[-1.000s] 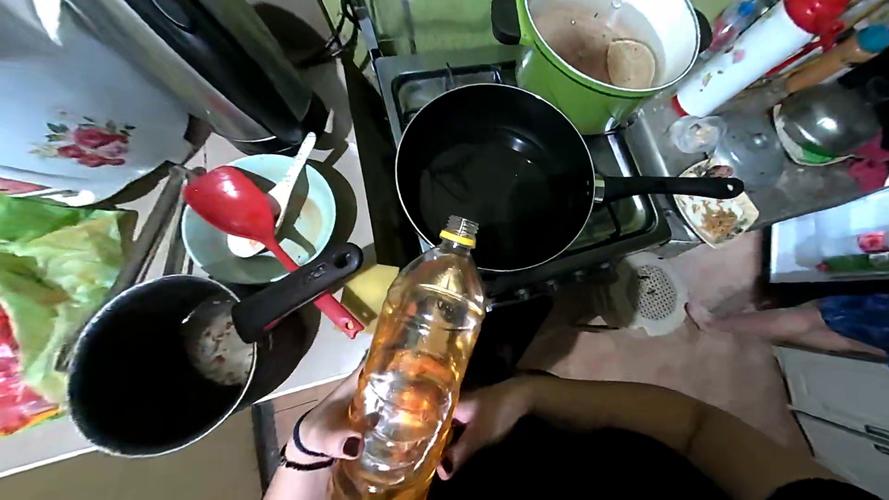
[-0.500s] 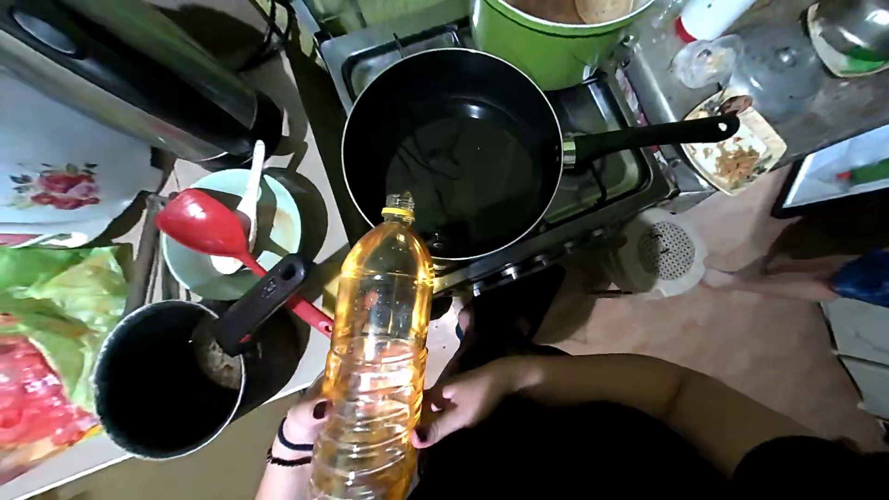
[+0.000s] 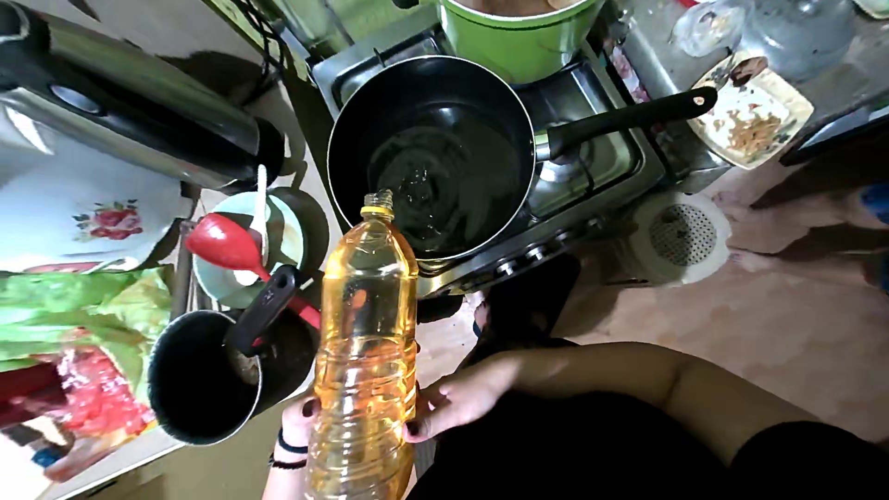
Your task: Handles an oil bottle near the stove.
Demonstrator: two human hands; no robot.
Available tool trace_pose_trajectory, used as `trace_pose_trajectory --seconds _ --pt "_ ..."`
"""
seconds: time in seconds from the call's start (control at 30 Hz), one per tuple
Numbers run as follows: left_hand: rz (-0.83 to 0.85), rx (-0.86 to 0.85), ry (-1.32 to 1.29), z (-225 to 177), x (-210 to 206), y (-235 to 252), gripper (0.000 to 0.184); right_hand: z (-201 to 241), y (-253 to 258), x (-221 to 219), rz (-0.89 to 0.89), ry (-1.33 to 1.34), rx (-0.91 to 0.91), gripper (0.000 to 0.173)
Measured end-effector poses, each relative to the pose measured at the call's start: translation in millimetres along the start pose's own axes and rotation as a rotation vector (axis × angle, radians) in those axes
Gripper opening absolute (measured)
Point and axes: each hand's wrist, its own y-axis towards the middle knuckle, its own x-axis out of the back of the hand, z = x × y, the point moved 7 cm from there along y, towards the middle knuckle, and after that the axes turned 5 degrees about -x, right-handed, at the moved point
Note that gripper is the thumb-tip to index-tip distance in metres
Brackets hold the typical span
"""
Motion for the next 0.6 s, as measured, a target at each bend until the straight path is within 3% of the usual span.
trace_pose_trajectory --seconds 0.07,0.1,0.17,0.3,0.33,0.43,0.6 --pt "0.305 0.225 -0.454 17 -11 -3 0.027 0 -1 0 0.002 -0.019 0.016 0.055" --pt "0.360 0.329 -0.602 20 -20 -2 0.031 0 -1 0 0.000 -0.029 0.031 0.054" --pt "0.238 0.385 -0.529 15 -36 6 0.033 1 -3 0 0.003 -0.035 0.057 0.053" --pt "0.130 0.295 -0.325 7 -36 10 0.025 1 -5 -1 0.016 -0.041 0.010 0.054" --pt "0.111 0.217 -0.264 2 -31 9 0.018 0 -5 0 0.015 -0.036 -0.004 0.054" --pt "0.032 -0.005 0.033 -5 -15 2 0.021 -1 -5 1 -0.008 0.002 -0.016 0.054" --pt "0.098 0.044 -0.253 6 -21 11 0.017 2 -9 9 -0.121 0.086 0.024 0.047"
